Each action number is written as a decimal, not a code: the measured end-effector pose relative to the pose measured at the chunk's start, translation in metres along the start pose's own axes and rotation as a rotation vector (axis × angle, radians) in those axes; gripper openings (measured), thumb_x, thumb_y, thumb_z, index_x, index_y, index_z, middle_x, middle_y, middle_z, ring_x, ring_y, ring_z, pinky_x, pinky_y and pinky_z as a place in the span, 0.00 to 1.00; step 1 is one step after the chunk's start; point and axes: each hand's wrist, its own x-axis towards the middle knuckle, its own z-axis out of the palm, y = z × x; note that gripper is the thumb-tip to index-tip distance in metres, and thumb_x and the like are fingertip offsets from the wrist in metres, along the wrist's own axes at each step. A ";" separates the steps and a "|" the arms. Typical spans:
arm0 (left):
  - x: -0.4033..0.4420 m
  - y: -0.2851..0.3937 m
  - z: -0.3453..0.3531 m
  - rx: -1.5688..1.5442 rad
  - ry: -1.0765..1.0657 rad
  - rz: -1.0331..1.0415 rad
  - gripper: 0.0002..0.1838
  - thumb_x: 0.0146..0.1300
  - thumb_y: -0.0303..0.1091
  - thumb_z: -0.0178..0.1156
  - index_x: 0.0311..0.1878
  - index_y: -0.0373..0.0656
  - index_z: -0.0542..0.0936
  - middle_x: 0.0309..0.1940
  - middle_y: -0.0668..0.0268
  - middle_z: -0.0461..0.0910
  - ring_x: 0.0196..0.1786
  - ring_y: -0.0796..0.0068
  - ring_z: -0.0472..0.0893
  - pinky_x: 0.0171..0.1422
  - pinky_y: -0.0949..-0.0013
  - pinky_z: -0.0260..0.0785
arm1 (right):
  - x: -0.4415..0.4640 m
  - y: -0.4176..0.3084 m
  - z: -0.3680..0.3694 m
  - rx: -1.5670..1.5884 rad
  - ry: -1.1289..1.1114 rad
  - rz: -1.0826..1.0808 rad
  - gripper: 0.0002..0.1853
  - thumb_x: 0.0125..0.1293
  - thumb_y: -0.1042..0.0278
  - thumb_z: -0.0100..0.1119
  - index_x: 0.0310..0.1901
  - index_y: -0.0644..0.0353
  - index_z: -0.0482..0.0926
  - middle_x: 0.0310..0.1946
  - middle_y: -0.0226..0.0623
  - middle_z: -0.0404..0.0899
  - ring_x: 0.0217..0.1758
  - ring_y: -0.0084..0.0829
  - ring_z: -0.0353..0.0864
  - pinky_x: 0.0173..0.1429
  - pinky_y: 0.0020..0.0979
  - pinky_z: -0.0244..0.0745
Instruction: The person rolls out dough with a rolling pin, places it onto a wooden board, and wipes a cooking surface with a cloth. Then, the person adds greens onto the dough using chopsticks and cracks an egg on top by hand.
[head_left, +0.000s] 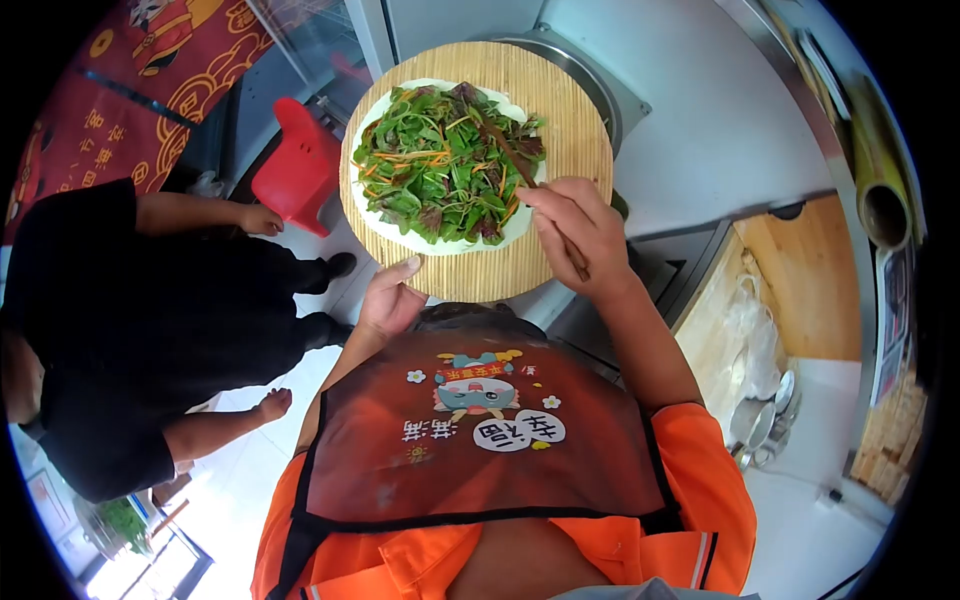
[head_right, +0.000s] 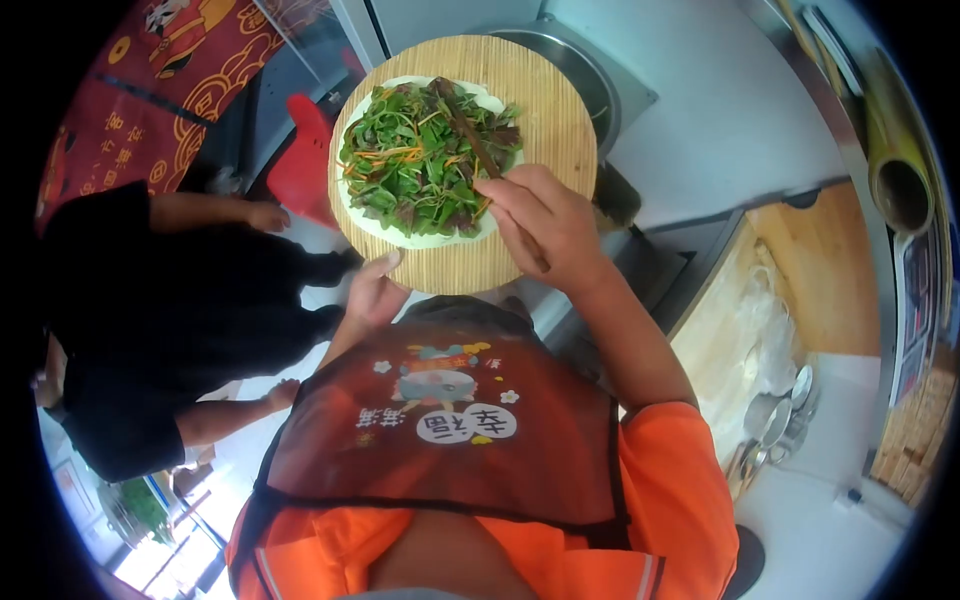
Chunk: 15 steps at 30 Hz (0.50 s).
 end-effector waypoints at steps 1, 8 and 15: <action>-0.002 0.004 0.002 0.020 -0.001 -0.012 0.35 0.65 0.25 0.62 0.75 0.36 0.62 0.71 0.55 0.71 0.72 0.58 0.72 0.78 0.51 0.62 | -0.003 -0.005 0.000 -0.016 0.059 -0.004 0.15 0.61 0.86 0.59 0.49 0.67 0.84 0.39 0.42 0.79 0.39 0.36 0.79 0.44 0.29 0.74; -0.008 0.030 -0.011 0.061 -0.007 -0.150 0.34 0.64 0.25 0.62 0.74 0.36 0.64 0.69 0.56 0.74 0.71 0.58 0.74 0.77 0.51 0.63 | 0.012 -0.030 0.014 -0.075 0.118 0.094 0.14 0.62 0.85 0.61 0.49 0.64 0.85 0.39 0.42 0.79 0.40 0.35 0.79 0.44 0.29 0.74; -0.003 0.040 -0.019 0.053 -0.094 -0.180 0.34 0.65 0.24 0.61 0.74 0.36 0.64 0.69 0.56 0.74 0.71 0.58 0.74 0.77 0.51 0.64 | -0.016 -0.034 0.015 -0.233 0.172 0.021 0.16 0.59 0.84 0.62 0.49 0.61 0.85 0.39 0.42 0.80 0.37 0.39 0.81 0.40 0.31 0.77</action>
